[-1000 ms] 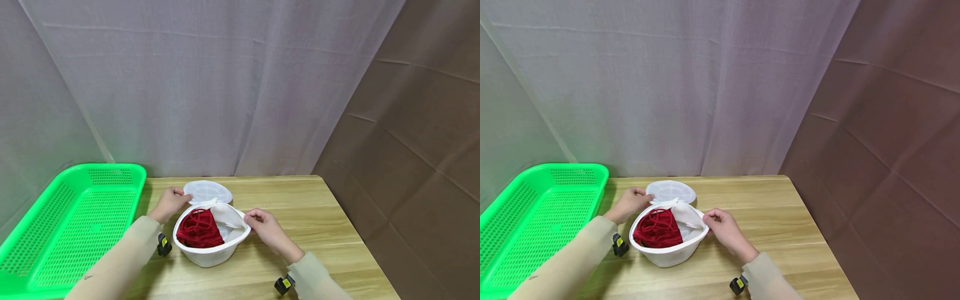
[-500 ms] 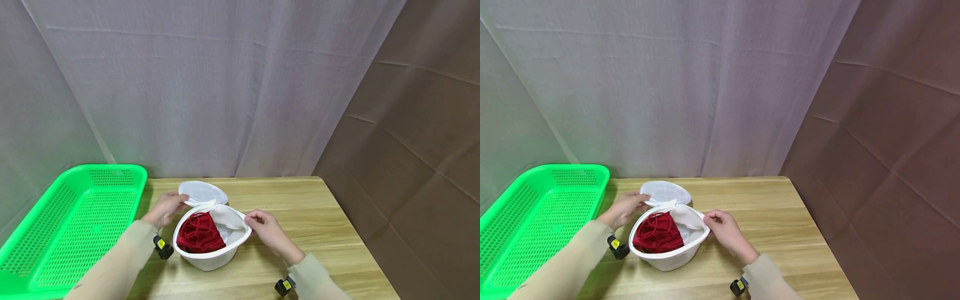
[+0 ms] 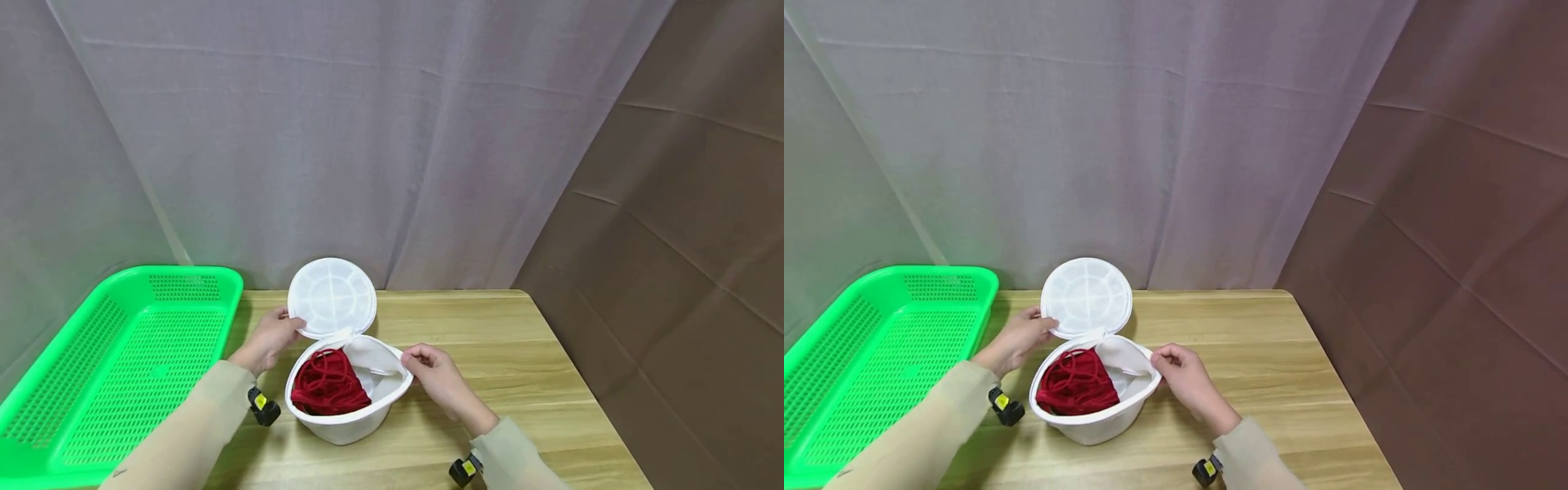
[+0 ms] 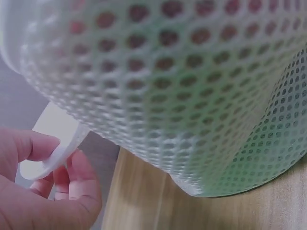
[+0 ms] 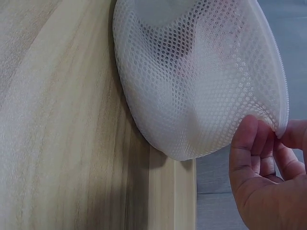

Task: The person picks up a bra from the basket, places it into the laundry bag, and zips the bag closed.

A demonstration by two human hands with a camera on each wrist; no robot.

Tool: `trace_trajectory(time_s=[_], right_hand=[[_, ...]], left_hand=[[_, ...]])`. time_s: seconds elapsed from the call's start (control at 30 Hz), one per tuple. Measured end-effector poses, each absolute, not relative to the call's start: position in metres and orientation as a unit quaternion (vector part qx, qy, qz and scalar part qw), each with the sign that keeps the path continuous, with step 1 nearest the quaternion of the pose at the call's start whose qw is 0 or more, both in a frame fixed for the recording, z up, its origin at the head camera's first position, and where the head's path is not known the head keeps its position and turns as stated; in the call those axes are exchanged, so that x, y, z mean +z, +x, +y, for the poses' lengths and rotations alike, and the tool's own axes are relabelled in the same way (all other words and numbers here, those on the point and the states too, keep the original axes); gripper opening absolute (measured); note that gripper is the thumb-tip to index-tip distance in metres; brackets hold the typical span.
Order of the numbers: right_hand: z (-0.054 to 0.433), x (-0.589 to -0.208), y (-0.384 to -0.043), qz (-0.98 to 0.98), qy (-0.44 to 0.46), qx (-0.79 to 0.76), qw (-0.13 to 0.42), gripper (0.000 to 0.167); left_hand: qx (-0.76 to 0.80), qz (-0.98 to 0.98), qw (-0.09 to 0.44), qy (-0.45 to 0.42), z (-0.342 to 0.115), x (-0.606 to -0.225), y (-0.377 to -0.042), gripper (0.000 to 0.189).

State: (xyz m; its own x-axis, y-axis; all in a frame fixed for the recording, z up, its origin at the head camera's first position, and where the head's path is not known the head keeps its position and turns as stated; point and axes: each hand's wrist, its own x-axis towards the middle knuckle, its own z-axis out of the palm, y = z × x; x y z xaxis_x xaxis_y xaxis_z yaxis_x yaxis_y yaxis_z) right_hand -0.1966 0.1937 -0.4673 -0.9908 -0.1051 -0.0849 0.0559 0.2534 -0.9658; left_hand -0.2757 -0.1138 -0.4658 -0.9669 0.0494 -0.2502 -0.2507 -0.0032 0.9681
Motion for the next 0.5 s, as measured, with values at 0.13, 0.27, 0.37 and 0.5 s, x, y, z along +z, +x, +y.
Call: trace_trajectory(time_s=[0.13,0.27,0.37,0.5], right_hand=[[0.193,-0.467,-0.197,0.787,-0.008,-0.614,0.063,0.02],[0.19,-0.458,-0.193,0.788,-0.008,-0.613,0.064,0.019],[0.186,-0.446,-0.187,0.789,-0.008,-0.61,0.064,0.018],[0.181,-0.436,-0.181,0.788,-0.01,-0.612,0.062,0.019]], left_hand=[[0.706,0.696,0.107,-0.067,-0.114,-0.462,-0.275,0.043],[0.716,0.687,0.11,-0.058,-0.113,-0.458,-0.274,0.043],[0.719,0.684,0.111,-0.053,-0.113,-0.454,-0.272,0.044],[0.73,0.672,0.116,-0.048,-0.115,-0.448,-0.269,0.049]])
